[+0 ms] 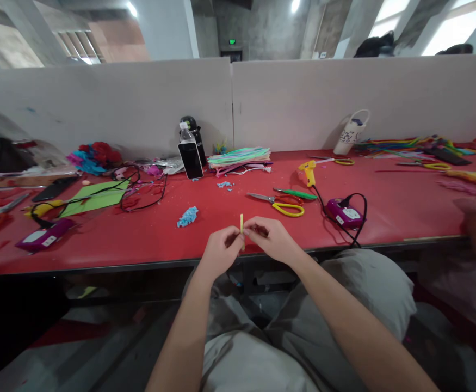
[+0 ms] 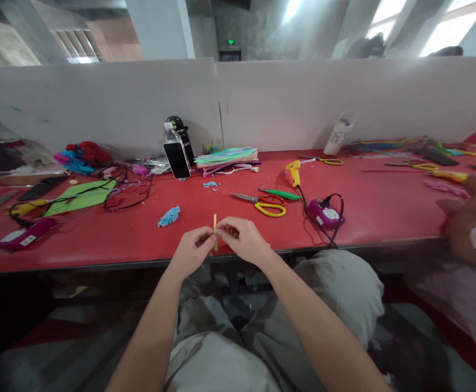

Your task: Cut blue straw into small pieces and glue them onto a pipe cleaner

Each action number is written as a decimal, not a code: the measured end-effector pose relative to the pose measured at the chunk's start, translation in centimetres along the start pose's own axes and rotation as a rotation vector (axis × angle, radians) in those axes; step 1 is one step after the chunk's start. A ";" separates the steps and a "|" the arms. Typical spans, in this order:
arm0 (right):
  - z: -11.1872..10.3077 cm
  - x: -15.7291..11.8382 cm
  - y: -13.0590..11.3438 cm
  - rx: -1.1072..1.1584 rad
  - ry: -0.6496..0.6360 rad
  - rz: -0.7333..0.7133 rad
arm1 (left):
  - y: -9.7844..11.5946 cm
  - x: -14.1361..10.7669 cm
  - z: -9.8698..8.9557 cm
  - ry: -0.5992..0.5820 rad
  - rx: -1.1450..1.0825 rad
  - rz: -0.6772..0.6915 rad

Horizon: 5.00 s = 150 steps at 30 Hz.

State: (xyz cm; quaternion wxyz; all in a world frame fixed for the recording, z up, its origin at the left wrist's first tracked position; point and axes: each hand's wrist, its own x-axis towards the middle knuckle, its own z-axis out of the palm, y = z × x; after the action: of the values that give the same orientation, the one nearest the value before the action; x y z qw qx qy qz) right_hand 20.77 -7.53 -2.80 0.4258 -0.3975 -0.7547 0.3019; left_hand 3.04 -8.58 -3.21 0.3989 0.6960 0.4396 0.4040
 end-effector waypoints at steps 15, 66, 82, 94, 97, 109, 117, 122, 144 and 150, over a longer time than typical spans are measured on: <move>0.9 -0.3 -0.4 -0.067 0.099 -0.145 | -1.3 0.8 2.8 0.361 -0.407 0.013; -2.9 -0.1 -0.4 0.014 -0.368 0.014 | 1.4 -0.4 -1.5 -0.115 0.159 0.086; -2.8 0.0 -0.1 0.137 -0.322 0.085 | 0.8 -0.6 -0.9 -0.031 0.211 0.262; -2.8 -0.1 -0.1 0.113 -0.311 0.102 | 0.9 -0.4 -1.0 -0.115 0.040 0.016; -2.7 -0.1 -0.1 0.102 -0.322 0.109 | 0.9 -0.5 -1.5 -0.205 -0.037 -0.055; -2.1 -0.3 0.1 0.097 -0.298 0.124 | 0.3 -0.5 -1.1 -0.351 -0.126 -0.153; -1.9 -0.1 -0.6 0.158 -0.261 0.148 | -0.5 -0.4 -0.9 -0.216 -0.227 -0.097; -2.1 0.0 -0.7 0.153 -0.251 0.128 | -0.3 -0.4 -0.5 -0.146 -0.272 -0.099; -2.4 0.1 -0.8 0.194 -0.260 0.088 | 0.2 -0.6 -0.5 -0.198 -0.202 -0.004; -2.5 0.2 -0.3 0.160 -0.250 0.122 | -0.3 -0.3 -0.5 -0.126 -0.273 -0.042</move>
State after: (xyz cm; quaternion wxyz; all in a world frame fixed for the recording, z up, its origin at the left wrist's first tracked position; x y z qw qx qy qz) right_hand 22.87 -7.25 -1.36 0.3399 -0.3667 -0.7498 0.4333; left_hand 2.42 -8.72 -3.33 0.5249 0.6499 0.3694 0.4071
